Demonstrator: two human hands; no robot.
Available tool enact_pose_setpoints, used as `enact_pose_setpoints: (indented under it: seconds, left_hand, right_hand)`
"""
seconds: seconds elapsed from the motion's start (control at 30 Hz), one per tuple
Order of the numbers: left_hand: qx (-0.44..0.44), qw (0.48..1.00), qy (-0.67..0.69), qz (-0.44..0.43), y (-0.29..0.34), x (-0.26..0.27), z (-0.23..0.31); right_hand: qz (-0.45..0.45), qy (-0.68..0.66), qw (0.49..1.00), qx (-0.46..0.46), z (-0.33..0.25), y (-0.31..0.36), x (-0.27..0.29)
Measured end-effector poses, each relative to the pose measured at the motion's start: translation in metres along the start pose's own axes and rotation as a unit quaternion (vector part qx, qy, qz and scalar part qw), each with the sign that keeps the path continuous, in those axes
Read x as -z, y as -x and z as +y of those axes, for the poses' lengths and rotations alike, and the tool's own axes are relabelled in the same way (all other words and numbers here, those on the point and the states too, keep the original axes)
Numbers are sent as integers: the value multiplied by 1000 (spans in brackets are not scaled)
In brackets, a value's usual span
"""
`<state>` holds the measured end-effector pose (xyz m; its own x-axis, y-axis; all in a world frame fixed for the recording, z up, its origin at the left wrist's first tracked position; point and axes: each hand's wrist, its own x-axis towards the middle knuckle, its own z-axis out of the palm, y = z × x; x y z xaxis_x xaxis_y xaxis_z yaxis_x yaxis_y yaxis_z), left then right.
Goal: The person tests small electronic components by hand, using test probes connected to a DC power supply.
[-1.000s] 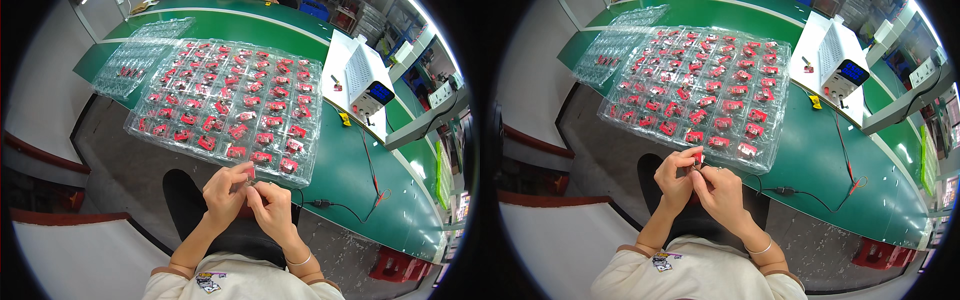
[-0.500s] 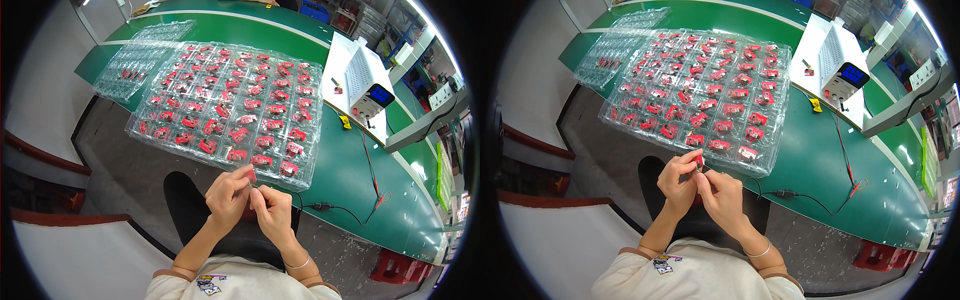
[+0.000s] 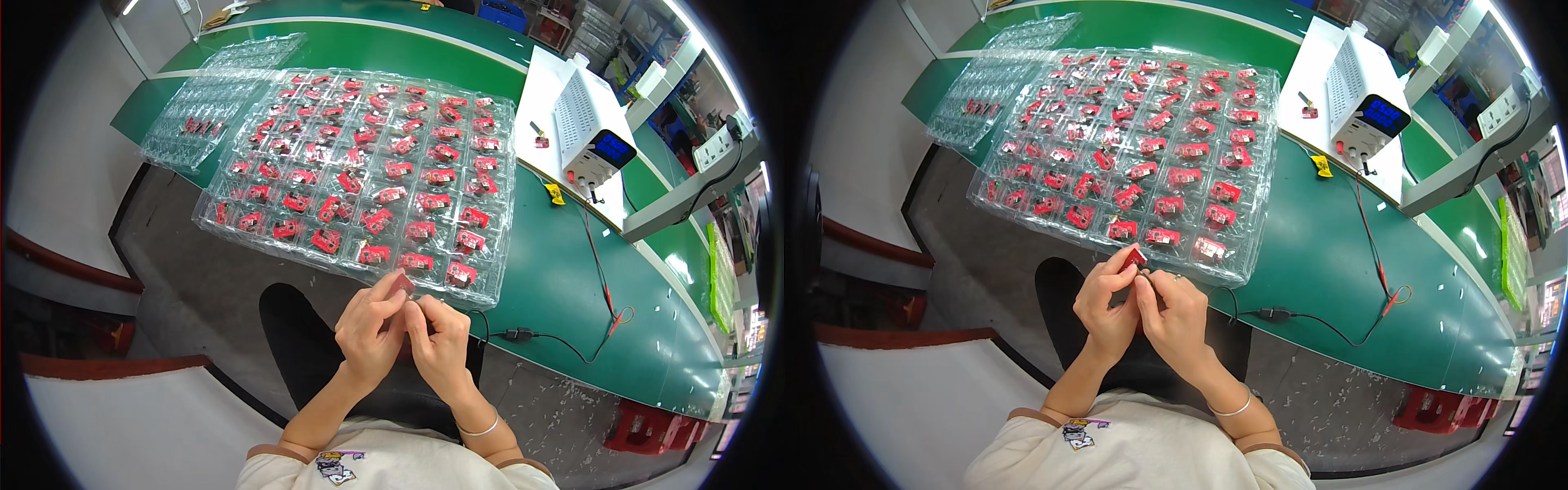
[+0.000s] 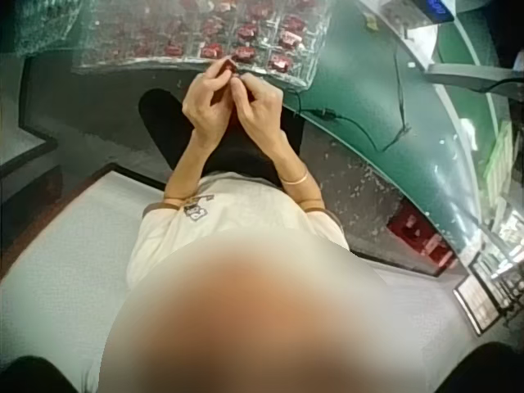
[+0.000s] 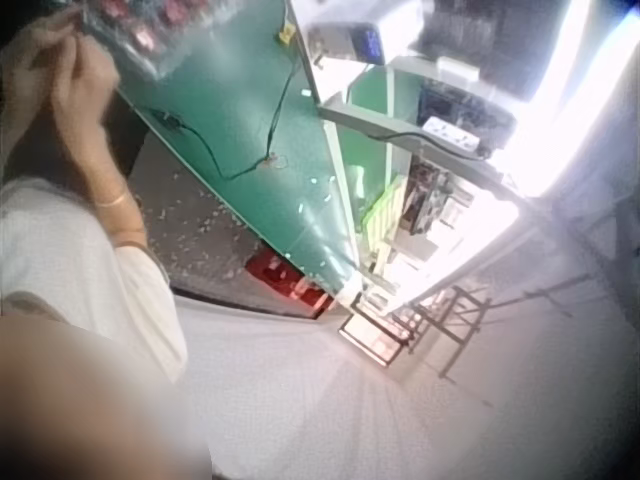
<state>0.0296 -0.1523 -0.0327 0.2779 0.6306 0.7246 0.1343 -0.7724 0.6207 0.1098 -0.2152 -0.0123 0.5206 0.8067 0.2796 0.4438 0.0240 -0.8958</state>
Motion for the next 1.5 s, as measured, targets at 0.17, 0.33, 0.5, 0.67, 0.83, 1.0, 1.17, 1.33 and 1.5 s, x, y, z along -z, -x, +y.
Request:
enact_pose_setpoints:
  seconds: [0.17, 0.33, 0.5, 0.67, 0.83, 1.0, 1.17, 1.33, 1.5]
  left_hand:
    - [4, 1000, 4, 0, 2, 1, 2]
    - [79, 992, 96, -29, 0, 6, 9]
    - [62, 986, 54, -145, -11, 16, 10]
    - [84, 978, 79, -173, -9, 15, 8]
    - [113, 973, 97, -177, -8, 13, 8]
    - [94, 974, 91, -184, -10, 14, 5]
    - [102, 974, 88, -182, -11, 13, 5]
    - [91, 975, 90, -180, -11, 13, 9]
    - [98, 976, 81, -180, -11, 16, 5]
  right_hand:
    - [-4, -8, 1000, 3, -3, -1, 5]
    - [-6, 15, 999, 31, -3, -5, 15]
    - [21, 122, 987, 102, -9, -8, 19]
    - [29, 150, 981, 121, -16, -11, 20]
    - [22, 152, 982, 111, -13, -11, 22]
    - [23, 146, 983, 108, -13, -13, 20]
    - [16, 154, 982, 105, -12, -13, 21]
    - [5, 138, 985, 102, -12, -12, 22]
    - [12, 124, 986, 109, -10, -10, 20]
